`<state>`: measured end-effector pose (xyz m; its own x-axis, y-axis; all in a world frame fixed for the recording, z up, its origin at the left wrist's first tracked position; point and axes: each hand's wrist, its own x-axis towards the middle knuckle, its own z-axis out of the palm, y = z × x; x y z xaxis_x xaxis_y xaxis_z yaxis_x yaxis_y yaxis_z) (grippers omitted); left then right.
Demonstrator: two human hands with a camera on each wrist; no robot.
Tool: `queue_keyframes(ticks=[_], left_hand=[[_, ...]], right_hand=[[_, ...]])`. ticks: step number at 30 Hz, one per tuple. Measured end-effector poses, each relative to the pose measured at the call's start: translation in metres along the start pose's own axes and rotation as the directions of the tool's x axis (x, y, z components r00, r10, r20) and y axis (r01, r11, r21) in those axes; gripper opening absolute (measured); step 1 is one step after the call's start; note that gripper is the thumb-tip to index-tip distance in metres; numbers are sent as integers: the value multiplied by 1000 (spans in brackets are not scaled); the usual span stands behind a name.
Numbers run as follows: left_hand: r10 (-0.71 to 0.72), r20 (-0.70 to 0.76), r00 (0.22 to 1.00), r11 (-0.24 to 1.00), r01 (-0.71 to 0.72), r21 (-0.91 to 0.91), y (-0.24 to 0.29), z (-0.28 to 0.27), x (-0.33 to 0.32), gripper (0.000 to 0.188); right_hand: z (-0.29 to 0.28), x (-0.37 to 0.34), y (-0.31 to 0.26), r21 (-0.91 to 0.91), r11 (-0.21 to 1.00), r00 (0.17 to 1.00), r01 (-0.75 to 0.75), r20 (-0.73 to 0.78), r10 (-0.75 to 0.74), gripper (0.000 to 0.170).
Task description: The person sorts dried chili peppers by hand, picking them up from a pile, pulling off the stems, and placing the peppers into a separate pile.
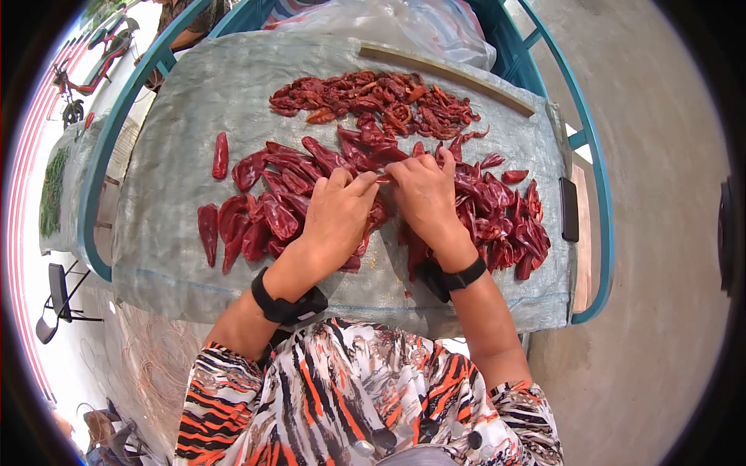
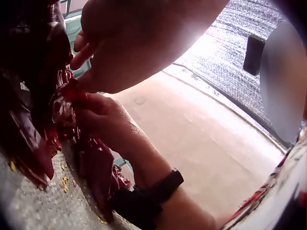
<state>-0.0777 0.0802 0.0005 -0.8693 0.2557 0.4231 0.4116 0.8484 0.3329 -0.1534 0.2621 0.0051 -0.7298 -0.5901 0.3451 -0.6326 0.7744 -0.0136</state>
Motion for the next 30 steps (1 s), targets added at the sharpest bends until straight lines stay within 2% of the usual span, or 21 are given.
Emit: queue_keyframes(ticks=[1,4,7,10,11,14,15,17,20,23,26,29,30], left_hand=[[-2,-15,1000,997,1,-78,-1,-1,-1,29],[-97,-94,991,990,86,-110,4,-13,3,28],[-98,-131,987,995,100,13,-5,-2,3,33],[-114,-107,988,988,124,89,-10,12,4,39],[-120,-85,989,985,129,115,-11,15,5,41],[-152,-63,986,988,154,29,-9,18,10,40],[-146,-63,987,988,149,38,-9,18,12,38],[-142,-65,988,987,146,62,-12,18,16,34],[-78,-177,981,984,104,147,-13,23,20,27],[-64,-132,989,993,77,94,-12,20,23,23],[-164,-75,984,984,168,57,1,9,26,21],[-306,-112,946,952,300,-66,18,-6,29,22],[-374,-119,920,922,354,-159,23,-9,28,24]], right_hand=[[-2,1,2,3,1000,1000,0,20,0,35],[-24,-2,10,115,989,994,-91,-56,98,28],[-39,-1,26,86,965,967,-247,-37,251,33],[-42,5,30,-16,957,935,-289,-218,278,37],[-41,8,31,66,965,948,-254,-181,262,39],[-28,19,21,126,987,990,-103,-85,114,43],[-15,22,20,125,991,992,-49,-110,63,40],[3,31,19,95,995,998,-22,-59,27,35],[16,40,21,49,999,1000,20,-8,-20,24],[22,36,25,56,998,1000,28,-7,-28,19],[15,36,32,130,990,996,49,-82,-39,15],[-8,32,42,184,981,984,69,-173,-37,14],[-22,32,45,165,983,984,83,-172,-55,15]])
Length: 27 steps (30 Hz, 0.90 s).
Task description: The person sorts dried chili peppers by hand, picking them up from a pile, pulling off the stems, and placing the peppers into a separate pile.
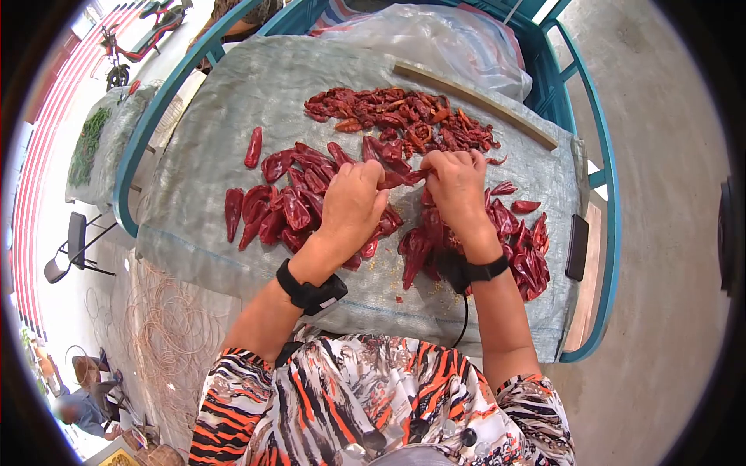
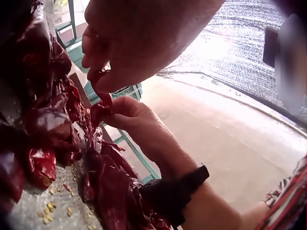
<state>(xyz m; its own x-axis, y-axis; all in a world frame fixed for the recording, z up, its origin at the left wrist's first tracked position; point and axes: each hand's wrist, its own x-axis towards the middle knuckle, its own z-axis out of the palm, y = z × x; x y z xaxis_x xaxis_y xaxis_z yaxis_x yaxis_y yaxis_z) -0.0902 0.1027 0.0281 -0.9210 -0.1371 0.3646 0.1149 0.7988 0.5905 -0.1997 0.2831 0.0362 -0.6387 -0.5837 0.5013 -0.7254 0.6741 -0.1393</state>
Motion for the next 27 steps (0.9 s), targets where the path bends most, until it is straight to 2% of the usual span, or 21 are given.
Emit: queue_keyframes(ticks=[2,5,6,7,10,11,12,13,15,21,23,26,27], left_hand=[[-148,-3,989,974,145,-171,8,-4,-8,27],[-215,36,976,963,218,-156,11,1,-17,35],[-186,55,981,975,192,-113,13,4,-17,37],[-159,77,984,984,164,-70,14,7,-18,39],[-82,128,988,997,80,24,20,22,-16,44],[-55,120,991,998,50,44,23,28,-16,44],[-29,116,993,998,21,66,28,32,-14,44],[-98,162,982,994,90,58,33,40,-11,45],[-54,110,992,998,48,50,28,56,-13,46],[103,105,989,991,-111,70,21,62,-30,33],[130,137,982,984,-145,103,14,62,-35,27],[89,-49,995,996,-87,33,13,42,-33,23],[16,-85,996,1000,-17,-15,12,37,-31,23]], right_hand=[[-25,0,3,-27,999,1000,22,18,-22,18],[-29,-4,16,-77,996,996,49,75,-43,19],[-30,-4,17,-91,994,994,63,91,-55,19],[-28,-2,16,-24,997,989,78,129,-74,23],[-16,7,-3,66,997,982,28,186,-40,39],[-9,12,-6,49,999,962,22,271,-35,49],[1,15,-7,28,1000,950,11,310,-19,51],[13,19,-8,7,1000,938,0,347,-3,52],[30,23,-6,-23,1000,922,10,387,0,55],[57,25,-1,-94,995,923,-16,381,51,54],[60,25,2,-38,999,933,-39,357,50,49],[49,24,5,29,995,957,-91,279,79,36],[41,24,3,51,993,964,-110,248,94,31]])
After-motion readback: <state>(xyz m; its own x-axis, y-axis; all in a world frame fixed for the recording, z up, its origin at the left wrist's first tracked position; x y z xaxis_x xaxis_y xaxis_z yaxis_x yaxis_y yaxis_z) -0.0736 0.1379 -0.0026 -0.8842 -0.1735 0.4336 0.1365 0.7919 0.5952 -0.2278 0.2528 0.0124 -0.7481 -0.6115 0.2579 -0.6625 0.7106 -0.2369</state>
